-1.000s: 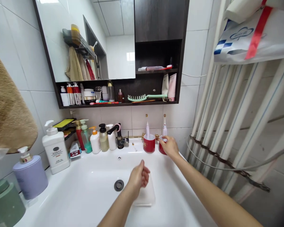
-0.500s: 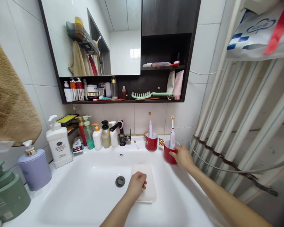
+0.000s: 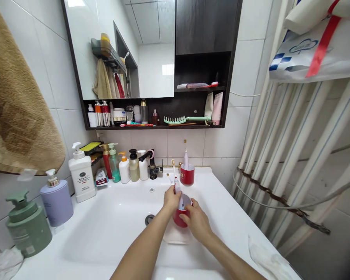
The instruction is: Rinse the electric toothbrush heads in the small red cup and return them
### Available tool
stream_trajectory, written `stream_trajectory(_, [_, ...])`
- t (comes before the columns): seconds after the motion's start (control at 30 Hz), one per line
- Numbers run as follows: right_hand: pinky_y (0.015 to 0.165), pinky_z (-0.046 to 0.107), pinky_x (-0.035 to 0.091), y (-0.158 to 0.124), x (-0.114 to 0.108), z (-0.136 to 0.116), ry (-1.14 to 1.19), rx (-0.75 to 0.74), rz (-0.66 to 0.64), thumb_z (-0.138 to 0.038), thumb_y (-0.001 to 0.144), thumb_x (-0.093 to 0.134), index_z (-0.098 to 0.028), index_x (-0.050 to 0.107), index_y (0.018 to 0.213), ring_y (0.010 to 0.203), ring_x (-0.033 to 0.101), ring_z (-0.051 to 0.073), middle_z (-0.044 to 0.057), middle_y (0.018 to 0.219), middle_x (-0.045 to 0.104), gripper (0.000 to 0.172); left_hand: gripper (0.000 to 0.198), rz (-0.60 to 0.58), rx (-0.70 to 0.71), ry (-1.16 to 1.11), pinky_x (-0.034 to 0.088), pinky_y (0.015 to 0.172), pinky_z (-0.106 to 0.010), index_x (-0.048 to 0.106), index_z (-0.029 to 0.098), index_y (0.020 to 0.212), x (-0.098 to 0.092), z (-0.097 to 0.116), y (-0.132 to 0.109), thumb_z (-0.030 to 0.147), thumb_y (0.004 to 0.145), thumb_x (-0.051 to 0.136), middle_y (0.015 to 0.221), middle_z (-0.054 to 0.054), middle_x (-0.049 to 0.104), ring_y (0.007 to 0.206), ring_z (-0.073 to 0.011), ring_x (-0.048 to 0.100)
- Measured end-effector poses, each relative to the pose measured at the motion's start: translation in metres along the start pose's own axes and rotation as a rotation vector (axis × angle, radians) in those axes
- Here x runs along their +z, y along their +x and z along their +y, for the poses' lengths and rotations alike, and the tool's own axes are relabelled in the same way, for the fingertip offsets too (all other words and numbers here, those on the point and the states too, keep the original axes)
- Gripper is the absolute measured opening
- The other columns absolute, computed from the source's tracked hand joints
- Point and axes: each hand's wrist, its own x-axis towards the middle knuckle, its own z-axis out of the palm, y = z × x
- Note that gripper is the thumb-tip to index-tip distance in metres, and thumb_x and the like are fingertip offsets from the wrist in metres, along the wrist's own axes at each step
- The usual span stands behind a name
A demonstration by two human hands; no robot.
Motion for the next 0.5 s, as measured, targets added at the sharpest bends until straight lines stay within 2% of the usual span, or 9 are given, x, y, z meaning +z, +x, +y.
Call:
stream_trajectory(0.13, [0.068, 0.028, 0.036, 0.006, 0.012, -0.002, -0.034, 0.012, -0.017, -0.023, 0.062, 0.042, -0.018, 0.052, 0.066, 0.091, 0.045, 0.020, 0.010, 0.111, 0.035, 0.012, 0.025, 0.072, 0.021, -0.096, 0.039, 0.068, -0.032, 0.045, 0.013, 0.090, -0.012, -0.002, 0.000, 0.029, 0.071, 0.038, 0.089, -0.003, 0.049, 0.077, -0.0114, 0.048])
stream_trajectory(0.37, [0.067, 0.029, 0.035, 0.009, 0.024, 0.005, -0.046, 0.036, -0.022, -0.022, 0.061, 0.042, -0.017, 0.053, 0.067, 0.090, 0.045, 0.022, 0.010, 0.109, 0.038, 0.014, 0.027, 0.164, 0.114, -0.344, 0.035, 0.068, -0.019, 0.047, 0.018, 0.084, -0.032, 0.033, -0.005, 0.024, 0.059, 0.051, 0.078, 0.002, 0.054, 0.074, -0.0086, 0.047])
stream_trajectory(0.5, [0.069, 0.030, 0.035, 0.010, 0.016, 0.005, 0.034, 0.040, 0.006, -0.020, 0.057, 0.046, -0.019, 0.054, 0.077, 0.095, 0.041, 0.023, 0.009, 0.107, 0.041, 0.022, 0.032, 0.144, 0.085, -0.447, 0.035, 0.065, -0.019, 0.048, 0.017, 0.084, -0.039, 0.041, -0.022, 0.028, 0.055, 0.054, 0.076, 0.002, 0.053, 0.071, -0.0087, 0.047])
